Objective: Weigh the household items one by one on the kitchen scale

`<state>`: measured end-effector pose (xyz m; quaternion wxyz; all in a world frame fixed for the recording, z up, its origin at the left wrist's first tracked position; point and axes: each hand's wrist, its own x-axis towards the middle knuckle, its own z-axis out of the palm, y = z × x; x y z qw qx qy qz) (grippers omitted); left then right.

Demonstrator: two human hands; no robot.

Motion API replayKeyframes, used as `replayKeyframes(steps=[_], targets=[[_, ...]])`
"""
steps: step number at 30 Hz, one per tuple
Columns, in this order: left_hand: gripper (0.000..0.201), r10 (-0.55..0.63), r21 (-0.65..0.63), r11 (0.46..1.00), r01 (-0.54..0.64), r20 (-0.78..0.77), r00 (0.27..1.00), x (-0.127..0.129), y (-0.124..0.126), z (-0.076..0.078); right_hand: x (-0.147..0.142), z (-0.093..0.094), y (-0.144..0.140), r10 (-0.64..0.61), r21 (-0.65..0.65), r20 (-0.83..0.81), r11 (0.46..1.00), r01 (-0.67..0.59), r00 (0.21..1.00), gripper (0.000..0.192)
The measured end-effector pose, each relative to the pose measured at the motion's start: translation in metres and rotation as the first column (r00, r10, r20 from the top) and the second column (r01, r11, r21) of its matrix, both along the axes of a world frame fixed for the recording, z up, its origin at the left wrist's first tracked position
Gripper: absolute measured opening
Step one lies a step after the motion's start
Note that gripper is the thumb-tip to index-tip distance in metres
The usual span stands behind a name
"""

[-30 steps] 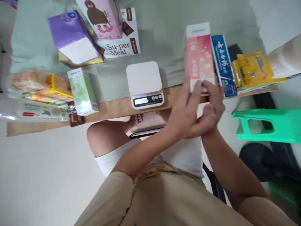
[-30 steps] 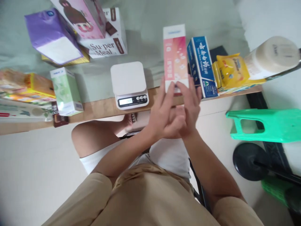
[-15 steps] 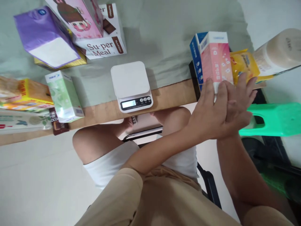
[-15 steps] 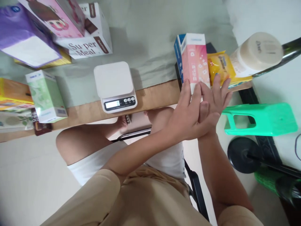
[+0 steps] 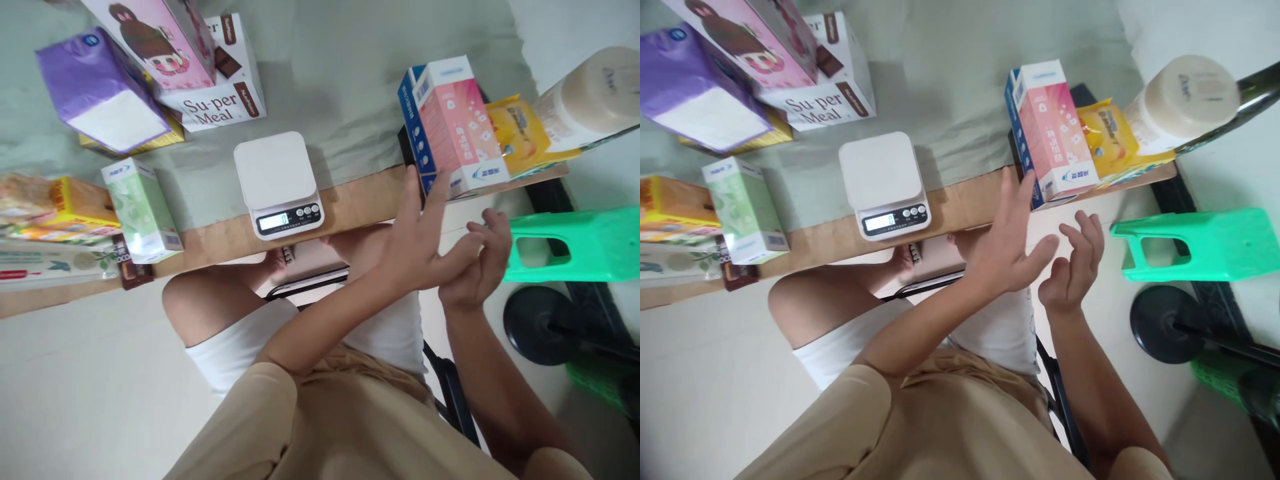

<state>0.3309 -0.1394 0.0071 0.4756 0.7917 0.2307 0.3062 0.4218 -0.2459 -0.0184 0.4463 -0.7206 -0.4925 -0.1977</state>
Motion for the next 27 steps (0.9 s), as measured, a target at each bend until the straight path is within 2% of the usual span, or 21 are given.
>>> replayKeyframes(steps=[3, 5, 7, 8, 9, 10, 11, 13, 15, 17, 19, 23, 25, 27], targets=[[0.078, 0.061, 0.130, 0.990, -0.064, 0.022, 0.998, -0.038, 0.017, -0.003, -0.025, -0.003, 0.006, 0.136, -0.002, -0.088, 0.991, -0.137, 0.987, 0.042], [0.072, 0.116, 0.283, 0.949, -0.139, 0.097, 0.989, -0.068, 0.038, -0.003, -0.048, -0.007, 0.015, 0.228, -0.028, -0.146, 0.972, -0.235, 0.963, 0.042], [0.069, 0.195, 0.373, 0.892, -0.256, 0.193, 0.962, -0.106, 0.067, 0.002, -0.073, -0.007, 0.028, 0.327, -0.046, -0.193, 0.939, -0.342, 0.925, 0.042], [0.068, 0.252, 0.358, 0.875, -0.326, 0.238, 0.938, -0.128, 0.083, 0.006, -0.086, -0.006, 0.035, 0.378, -0.047, -0.212, 0.917, -0.396, 0.901, 0.042], [0.065, 0.356, 0.292, 0.863, -0.413, 0.230, 0.906, -0.152, 0.098, 0.010, -0.100, -0.004, 0.043, 0.427, -0.046, -0.230, 0.893, -0.448, 0.875, 0.041], [0.062, 0.483, 0.232, 0.813, -0.534, 0.243, 0.841, -0.176, 0.113, 0.015, -0.113, -0.001, 0.052, 0.471, -0.051, -0.252, 0.866, -0.498, 0.845, 0.040], [0.058, 0.602, 0.192, 0.731, -0.655, 0.268, 0.752, -0.200, 0.126, 0.020, -0.126, 0.002, 0.061, 0.508, -0.057, -0.276, 0.839, -0.541, 0.816, 0.039], [0.033, 0.777, 0.096, 0.553, -0.827, 0.299, 0.554, -0.243, 0.144, 0.025, -0.151, 0.010, 0.079, 0.564, -0.076, -0.326, 0.784, -0.616, 0.759, 0.039], [0.014, 0.886, -0.007, 0.391, -0.920, 0.272, 0.375, -0.273, 0.152, 0.024, -0.175, 0.015, 0.097, 0.605, -0.097, -0.369, 0.730, -0.676, 0.706, 0.040], [0.006, 0.946, -0.062, 0.280, -0.958, 0.190, 0.264, -0.290, 0.151, 0.018, -0.199, 0.017, 0.116, 0.637, -0.116, -0.410, 0.674, -0.729, 0.653, 0.040], [0.006, 0.967, -0.083, 0.241, -0.967, 0.109, 0.232, -0.297, 0.146, 0.013, -0.224, 0.015, 0.134, 0.652, -0.134, -0.456, 0.623, -0.771, 0.606, 0.039], [0.003, 0.967, -0.060, 0.254, -0.965, 0.017, 0.253, -0.305, 0.144, 0.006, -0.272, 0.005, 0.168, 0.633, -0.183, -0.559, 0.537, -0.824, 0.536, 0.044], [0.007, 0.976, -0.017, 0.219, -0.976, 0.002, 0.219, -0.312, 0.146, 0.005, -0.289, 0.002, 0.183, 0.614, -0.205, -0.598, 0.505, -0.838, 0.516, 0.048], [0.008, 0.981, -0.035, 0.193, -0.981, -0.001, 0.193, -0.319, 0.148, 0.003, -0.301, 0.001, 0.197, 0.592, -0.227, -0.627, 0.482, -0.846, 0.506, 0.051]])
